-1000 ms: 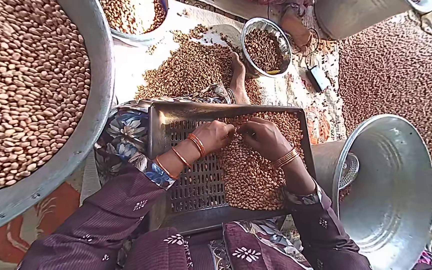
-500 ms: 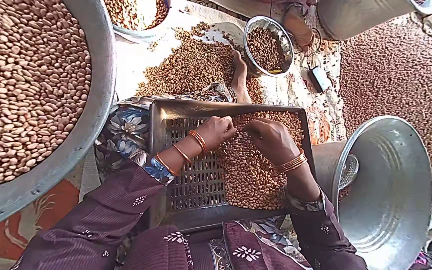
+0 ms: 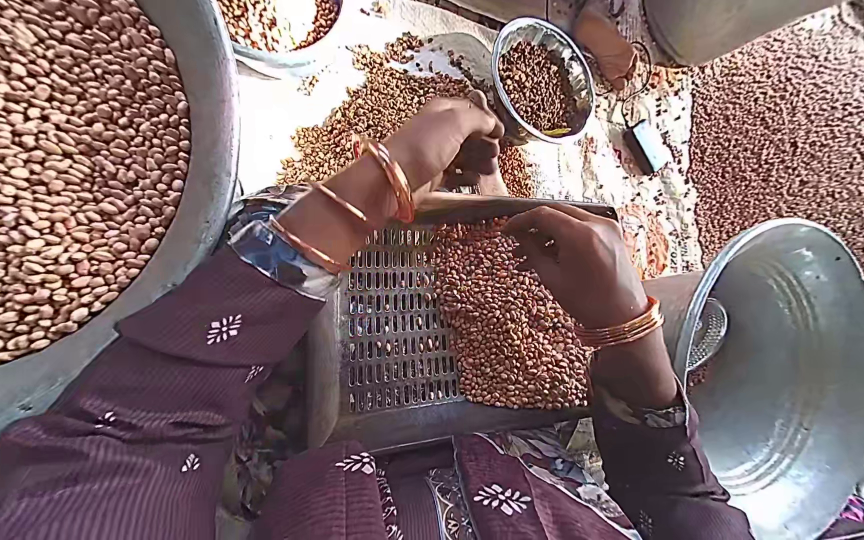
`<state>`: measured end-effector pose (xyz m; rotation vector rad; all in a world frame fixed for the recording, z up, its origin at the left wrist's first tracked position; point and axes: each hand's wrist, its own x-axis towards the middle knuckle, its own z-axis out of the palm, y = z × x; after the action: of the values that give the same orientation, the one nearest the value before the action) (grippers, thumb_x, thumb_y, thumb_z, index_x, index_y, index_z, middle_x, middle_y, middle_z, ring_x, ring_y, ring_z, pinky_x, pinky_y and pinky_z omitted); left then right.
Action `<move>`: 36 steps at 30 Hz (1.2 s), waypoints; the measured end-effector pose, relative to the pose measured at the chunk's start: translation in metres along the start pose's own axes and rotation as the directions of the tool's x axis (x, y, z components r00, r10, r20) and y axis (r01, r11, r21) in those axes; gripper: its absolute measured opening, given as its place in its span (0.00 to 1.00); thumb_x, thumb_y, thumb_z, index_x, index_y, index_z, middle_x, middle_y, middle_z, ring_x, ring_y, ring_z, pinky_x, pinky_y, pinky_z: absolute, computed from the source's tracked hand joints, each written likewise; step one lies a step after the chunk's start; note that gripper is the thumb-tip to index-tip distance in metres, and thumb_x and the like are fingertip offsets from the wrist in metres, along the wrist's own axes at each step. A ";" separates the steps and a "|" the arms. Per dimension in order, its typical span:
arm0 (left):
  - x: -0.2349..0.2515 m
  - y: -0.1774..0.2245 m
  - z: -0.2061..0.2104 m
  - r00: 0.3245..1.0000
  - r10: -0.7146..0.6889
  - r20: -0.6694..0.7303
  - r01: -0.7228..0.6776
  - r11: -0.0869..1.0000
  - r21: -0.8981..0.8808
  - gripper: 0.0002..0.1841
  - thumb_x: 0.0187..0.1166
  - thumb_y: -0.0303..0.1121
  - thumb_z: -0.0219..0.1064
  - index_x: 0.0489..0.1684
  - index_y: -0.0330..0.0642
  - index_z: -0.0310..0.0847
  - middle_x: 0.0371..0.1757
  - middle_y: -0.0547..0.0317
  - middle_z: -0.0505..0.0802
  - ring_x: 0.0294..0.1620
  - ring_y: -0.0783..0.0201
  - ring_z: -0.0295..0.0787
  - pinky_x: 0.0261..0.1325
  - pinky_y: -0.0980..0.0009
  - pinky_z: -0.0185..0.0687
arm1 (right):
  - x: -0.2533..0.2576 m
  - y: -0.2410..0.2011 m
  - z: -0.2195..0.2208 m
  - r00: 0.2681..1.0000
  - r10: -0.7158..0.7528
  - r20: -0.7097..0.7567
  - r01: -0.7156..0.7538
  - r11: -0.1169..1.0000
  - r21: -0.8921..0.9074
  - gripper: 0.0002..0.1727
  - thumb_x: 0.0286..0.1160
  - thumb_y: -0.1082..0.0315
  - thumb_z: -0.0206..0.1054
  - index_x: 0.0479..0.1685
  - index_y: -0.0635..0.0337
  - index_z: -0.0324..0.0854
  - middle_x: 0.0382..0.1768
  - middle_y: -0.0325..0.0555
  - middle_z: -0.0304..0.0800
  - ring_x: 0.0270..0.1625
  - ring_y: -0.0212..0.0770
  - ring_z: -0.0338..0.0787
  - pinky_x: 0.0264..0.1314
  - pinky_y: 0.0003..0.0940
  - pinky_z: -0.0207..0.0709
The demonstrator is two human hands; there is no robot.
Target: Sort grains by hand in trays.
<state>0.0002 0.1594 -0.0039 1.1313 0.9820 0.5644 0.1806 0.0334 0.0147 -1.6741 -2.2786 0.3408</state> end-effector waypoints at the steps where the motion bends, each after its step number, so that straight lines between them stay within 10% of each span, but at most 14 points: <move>1: 0.005 0.012 -0.011 0.987 0.143 -0.067 -0.113 0.936 0.333 0.13 0.91 0.35 0.55 0.64 0.43 0.79 0.55 0.61 0.89 0.56 0.70 0.85 0.61 0.68 0.77 | 0.002 0.000 -0.003 1.000 0.018 0.002 -0.018 1.000 0.005 0.09 0.81 0.74 0.65 0.49 0.58 0.91 0.45 0.49 0.94 0.36 0.42 0.95 0.41 0.39 0.91; 3: 0.008 0.024 -0.026 0.954 0.277 -0.111 -0.069 0.568 0.820 0.25 0.85 0.42 0.61 0.80 0.47 0.72 0.82 0.48 0.76 0.87 0.48 0.64 0.84 0.36 0.51 | 0.006 0.002 -0.002 0.999 0.050 0.014 -0.050 0.999 0.004 0.10 0.83 0.73 0.63 0.50 0.57 0.91 0.43 0.48 0.93 0.34 0.40 0.94 0.40 0.39 0.90; 6: 0.000 0.011 -0.034 0.969 0.246 -0.007 -0.067 0.292 0.954 0.25 0.84 0.44 0.64 0.79 0.48 0.75 0.84 0.41 0.74 0.92 0.33 0.52 0.83 0.21 0.28 | 0.009 0.000 0.019 0.953 0.227 0.199 -0.206 0.971 -0.119 0.12 0.87 0.67 0.61 0.56 0.61 0.87 0.42 0.56 0.93 0.35 0.53 0.93 0.40 0.53 0.87; 9: -0.013 -0.016 -0.034 0.981 0.149 0.126 -0.152 0.185 0.971 0.14 0.89 0.38 0.57 0.60 0.45 0.86 0.56 0.44 0.92 0.67 0.40 0.85 0.76 0.31 0.57 | 0.006 -0.038 0.066 0.724 0.428 0.541 -0.313 0.903 -0.295 0.25 0.84 0.71 0.61 0.80 0.61 0.69 0.68 0.66 0.77 0.47 0.62 0.92 0.49 0.56 0.87; 12: -0.019 -0.027 -0.036 0.989 0.046 0.142 -0.148 0.180 0.972 0.14 0.92 0.37 0.52 0.56 0.42 0.84 0.48 0.41 0.92 0.51 0.37 0.91 0.45 0.37 0.78 | -0.014 -0.054 0.090 0.865 0.072 0.496 -0.111 0.993 0.050 0.33 0.79 0.74 0.65 0.86 0.48 0.68 0.81 0.61 0.68 0.39 0.48 0.93 0.42 0.42 0.88; 15: -0.020 -0.026 -0.038 0.991 0.005 0.134 -0.132 0.185 0.974 0.13 0.92 0.36 0.53 0.55 0.44 0.84 0.48 0.44 0.91 0.51 0.39 0.90 0.44 0.40 0.77 | -0.014 -0.043 0.072 0.982 -0.004 0.191 -0.005 0.999 0.042 0.23 0.74 0.77 0.66 0.70 0.56 0.81 0.65 0.59 0.82 0.32 0.48 0.91 0.29 0.42 0.87; 17: -0.018 -0.023 -0.039 0.989 -0.027 0.145 -0.138 0.171 0.976 0.14 0.91 0.38 0.54 0.59 0.44 0.84 0.51 0.44 0.91 0.53 0.39 0.90 0.47 0.39 0.79 | -0.012 -0.037 0.055 0.956 0.147 0.253 -0.117 0.985 -0.130 0.14 0.80 0.71 0.64 0.61 0.63 0.83 0.47 0.57 0.89 0.33 0.53 0.92 0.32 0.49 0.86; 21: -0.020 -0.020 -0.042 0.985 -0.087 0.146 -0.131 0.163 0.978 0.13 0.91 0.38 0.56 0.59 0.42 0.82 0.53 0.43 0.90 0.55 0.39 0.89 0.48 0.39 0.79 | -0.010 -0.068 0.059 0.447 0.394 0.803 -0.212 0.919 -0.333 0.21 0.91 0.65 0.53 0.77 0.66 0.66 0.68 0.65 0.80 0.57 0.62 0.92 0.57 0.55 0.84; 24: -0.021 -0.018 -0.043 0.986 -0.100 0.134 -0.118 0.152 0.981 0.13 0.91 0.38 0.55 0.56 0.42 0.82 0.49 0.43 0.90 0.53 0.39 0.89 0.46 0.41 0.78 | -0.032 -0.068 0.074 0.656 -0.065 0.752 -0.113 0.977 0.183 0.18 0.83 0.69 0.61 0.69 0.63 0.74 0.62 0.59 0.85 0.44 0.52 0.94 0.45 0.46 0.88; 27: -0.023 -0.019 -0.042 0.986 -0.076 0.147 -0.136 0.136 0.981 0.11 0.91 0.35 0.55 0.55 0.41 0.81 0.48 0.42 0.89 0.53 0.38 0.88 0.44 0.42 0.77 | -0.022 -0.055 0.078 0.922 -0.109 0.371 0.055 0.986 0.155 0.08 0.77 0.72 0.66 0.50 0.61 0.86 0.45 0.52 0.89 0.30 0.44 0.91 0.30 0.39 0.87; 36: -0.024 -0.028 -0.048 0.959 0.113 0.260 -0.275 0.154 0.949 0.09 0.87 0.29 0.57 0.50 0.39 0.83 0.45 0.43 0.90 0.50 0.40 0.90 0.42 0.45 0.78 | -0.023 -0.042 0.118 0.923 -0.210 0.323 0.234 0.972 -0.036 0.06 0.78 0.69 0.69 0.39 0.61 0.90 0.35 0.52 0.88 0.33 0.52 0.93 0.26 0.43 0.85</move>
<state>-0.0554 0.1536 -0.0261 2.5183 1.0774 -0.0901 0.1065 -0.0028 -0.0818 -1.4579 -2.7168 0.5115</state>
